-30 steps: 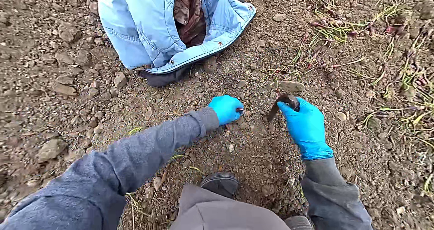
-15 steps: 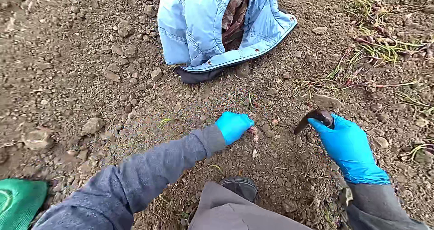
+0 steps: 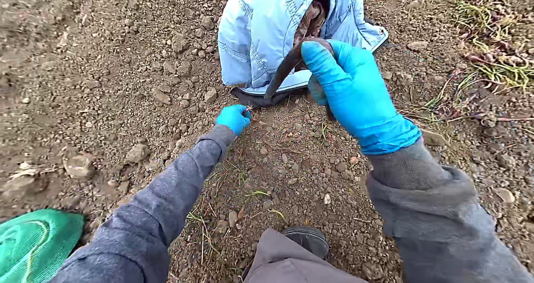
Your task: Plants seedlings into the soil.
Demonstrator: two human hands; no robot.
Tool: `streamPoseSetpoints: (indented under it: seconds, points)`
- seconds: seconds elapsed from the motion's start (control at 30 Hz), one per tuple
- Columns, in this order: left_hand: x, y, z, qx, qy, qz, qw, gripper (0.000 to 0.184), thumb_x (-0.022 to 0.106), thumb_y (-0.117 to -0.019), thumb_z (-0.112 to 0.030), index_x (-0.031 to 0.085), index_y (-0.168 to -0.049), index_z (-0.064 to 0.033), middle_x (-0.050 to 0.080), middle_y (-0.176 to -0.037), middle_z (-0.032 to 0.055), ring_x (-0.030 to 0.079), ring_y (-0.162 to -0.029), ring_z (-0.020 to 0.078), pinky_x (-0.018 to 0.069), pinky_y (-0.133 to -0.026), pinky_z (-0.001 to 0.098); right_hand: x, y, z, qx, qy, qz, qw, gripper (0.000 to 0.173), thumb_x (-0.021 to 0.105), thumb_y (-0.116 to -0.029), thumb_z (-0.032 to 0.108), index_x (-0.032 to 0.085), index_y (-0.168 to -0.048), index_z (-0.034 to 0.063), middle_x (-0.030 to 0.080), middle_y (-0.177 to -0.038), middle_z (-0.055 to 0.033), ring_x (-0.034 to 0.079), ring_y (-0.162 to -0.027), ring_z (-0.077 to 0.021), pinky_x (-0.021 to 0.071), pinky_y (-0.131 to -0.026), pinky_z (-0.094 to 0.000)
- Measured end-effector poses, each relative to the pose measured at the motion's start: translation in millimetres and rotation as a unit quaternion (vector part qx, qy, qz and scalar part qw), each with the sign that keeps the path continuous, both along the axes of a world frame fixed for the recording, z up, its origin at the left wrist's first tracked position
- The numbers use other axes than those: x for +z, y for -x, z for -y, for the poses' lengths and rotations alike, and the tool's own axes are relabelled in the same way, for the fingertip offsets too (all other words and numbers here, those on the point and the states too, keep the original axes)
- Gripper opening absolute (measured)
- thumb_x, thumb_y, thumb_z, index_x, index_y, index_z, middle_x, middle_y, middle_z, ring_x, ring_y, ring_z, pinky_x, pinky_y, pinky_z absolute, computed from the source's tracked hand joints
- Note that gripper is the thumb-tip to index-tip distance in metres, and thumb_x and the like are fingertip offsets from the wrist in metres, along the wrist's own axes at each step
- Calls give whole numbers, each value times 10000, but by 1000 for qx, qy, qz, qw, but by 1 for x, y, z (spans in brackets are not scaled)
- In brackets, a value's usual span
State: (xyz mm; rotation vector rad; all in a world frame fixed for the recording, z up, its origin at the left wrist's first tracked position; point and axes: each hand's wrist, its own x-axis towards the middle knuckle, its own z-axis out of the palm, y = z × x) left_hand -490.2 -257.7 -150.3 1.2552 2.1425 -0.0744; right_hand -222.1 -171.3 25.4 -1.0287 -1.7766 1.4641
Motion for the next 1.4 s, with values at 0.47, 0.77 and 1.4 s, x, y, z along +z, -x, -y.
streamPoseSetpoints:
  seconds: [0.47,0.77,1.4]
  points:
    - [-16,-44,-4,-37,-85,-38,995,264,612,-1043,-258,726,-1257,-156,704,-1262,133,679,-1165,371,529,-944,671,-17,-20,14,-56,-21,93,994,363,542,-1047,504,731,-1109,200,652,-821,69,601,-698,-38,509,-634,-300]
    - [31,-100,-31,-154,-19,42,987,171,676,-990,-252,777,-1068,-137,749,-1116,108,706,-1084,314,546,-931,622,-101,-26,55,-22,155,207,966,512,499,-1049,568,704,-1212,129,704,-975,-95,679,-905,-249,536,-798,-539]
    - [13,-163,19,-369,-84,96,921,299,652,-995,-171,725,-1284,-155,689,-1184,134,657,-1142,313,546,-987,533,28,-171,105,-266,60,68,960,303,526,-1083,401,683,-930,192,482,-581,62,439,-411,-79,397,-340,-240]
